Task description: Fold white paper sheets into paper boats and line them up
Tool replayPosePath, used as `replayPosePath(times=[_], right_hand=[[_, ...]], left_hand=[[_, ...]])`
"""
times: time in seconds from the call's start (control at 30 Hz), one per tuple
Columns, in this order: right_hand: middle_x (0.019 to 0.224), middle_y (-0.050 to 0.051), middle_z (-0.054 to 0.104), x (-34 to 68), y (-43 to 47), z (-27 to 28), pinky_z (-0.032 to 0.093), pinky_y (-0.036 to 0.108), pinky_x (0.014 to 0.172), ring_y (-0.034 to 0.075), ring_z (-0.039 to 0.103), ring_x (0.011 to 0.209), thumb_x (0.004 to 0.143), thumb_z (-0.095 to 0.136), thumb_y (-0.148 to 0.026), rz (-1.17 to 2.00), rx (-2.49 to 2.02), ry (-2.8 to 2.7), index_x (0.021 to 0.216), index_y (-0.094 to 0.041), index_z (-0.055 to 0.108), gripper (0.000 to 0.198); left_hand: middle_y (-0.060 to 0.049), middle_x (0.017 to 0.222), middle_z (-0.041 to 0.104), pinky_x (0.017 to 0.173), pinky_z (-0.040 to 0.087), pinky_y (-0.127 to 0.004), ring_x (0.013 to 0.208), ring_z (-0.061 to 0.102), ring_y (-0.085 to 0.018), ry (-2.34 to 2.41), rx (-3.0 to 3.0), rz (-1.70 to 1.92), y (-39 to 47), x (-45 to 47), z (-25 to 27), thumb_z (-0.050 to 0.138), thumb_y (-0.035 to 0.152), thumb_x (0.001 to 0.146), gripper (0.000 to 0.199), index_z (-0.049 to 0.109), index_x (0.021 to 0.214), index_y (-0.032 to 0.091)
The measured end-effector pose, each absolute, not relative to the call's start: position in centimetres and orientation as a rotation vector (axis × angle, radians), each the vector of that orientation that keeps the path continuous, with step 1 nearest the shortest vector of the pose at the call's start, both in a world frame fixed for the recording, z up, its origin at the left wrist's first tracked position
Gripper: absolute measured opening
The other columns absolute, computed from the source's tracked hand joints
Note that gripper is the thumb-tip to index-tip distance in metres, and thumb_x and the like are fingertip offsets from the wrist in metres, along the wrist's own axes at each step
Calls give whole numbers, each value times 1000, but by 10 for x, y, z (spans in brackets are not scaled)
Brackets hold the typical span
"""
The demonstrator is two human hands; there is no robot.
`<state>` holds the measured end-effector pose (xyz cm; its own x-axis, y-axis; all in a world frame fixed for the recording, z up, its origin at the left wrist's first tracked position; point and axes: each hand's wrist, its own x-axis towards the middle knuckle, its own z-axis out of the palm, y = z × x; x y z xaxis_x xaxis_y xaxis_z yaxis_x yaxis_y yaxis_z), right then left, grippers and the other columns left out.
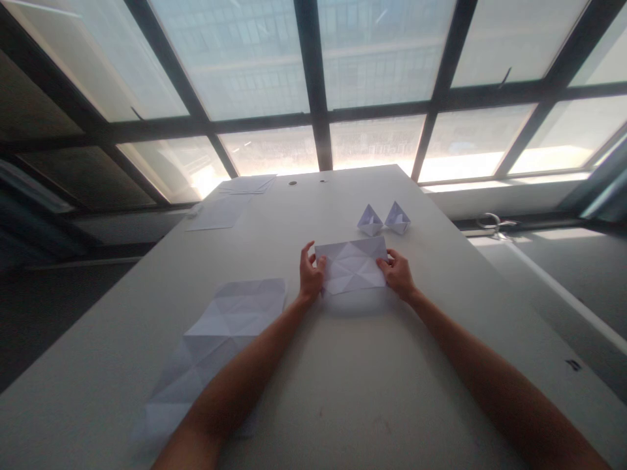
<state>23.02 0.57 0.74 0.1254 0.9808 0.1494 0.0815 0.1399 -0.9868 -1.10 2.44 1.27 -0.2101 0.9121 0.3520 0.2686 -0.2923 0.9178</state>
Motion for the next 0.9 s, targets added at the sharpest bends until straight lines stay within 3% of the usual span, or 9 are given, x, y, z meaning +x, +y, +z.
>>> replayPosePath(times=[0.1,0.2,0.37,0.5,0.6,0.7,0.8,0.9], right_hand=[[75,8,72,235,10,0,36,20,43,15,56,51,75,60,-39,863,-1321,-1242,106,-11,62,41],[82,12,74,240,14,-7,44,23,50,18,63,59,78,57,-34,717,-1433,-1306,110,-10,63,40],[103,15,74,240,14,-8,52,30,75,24,70,88,81,55,-23,565,-1490,-1469,117,-12,64,39],[103,13,75,236,10,-3,51,30,82,24,70,92,83,55,-21,525,-1519,-1579,115,-14,66,34],[101,11,75,231,6,0,50,28,79,22,70,89,85,55,-21,572,-1514,-1653,112,-15,67,30],[104,11,74,225,0,3,51,28,80,22,69,91,87,53,-21,575,-1528,-1728,119,-15,64,34],[119,15,68,220,-8,9,48,34,91,27,63,107,87,55,-21,299,-1668,-1796,137,-13,52,51],[137,19,55,213,-16,17,38,44,106,33,48,128,87,54,-20,-65,-1718,-1887,147,-11,41,62]], left_hand=[[-9,118,64,77,53,-28,100,64,-20,1432,1576,1552,27,-13,9,68,25,79,62,44,137,24],[-7,114,65,78,54,-31,97,65,-20,1531,1727,1452,27,-14,8,68,20,78,62,47,136,22],[-9,116,57,83,54,-36,95,64,-22,1811,2030,1209,17,-14,15,68,18,77,34,68,111,22],[-7,110,62,97,48,-38,104,61,-22,1708,2305,1092,8,-8,23,57,19,87,18,70,100,22],[-5,124,64,107,42,-38,118,57,-21,1500,2513,865,4,-2,23,52,21,92,25,68,111,23],[-7,149,48,117,29,-41,140,39,-24,1368,2661,529,2,1,16,49,36,96,45,53,138,20],[-10,160,30,121,17,-47,150,20,-26,1334,2713,269,2,1,11,38,51,99,64,33,152,16],[-11,163,20,122,13,-49,151,14,-26,1310,2739,166,0,1,10,28,57,100,70,25,155,14]])
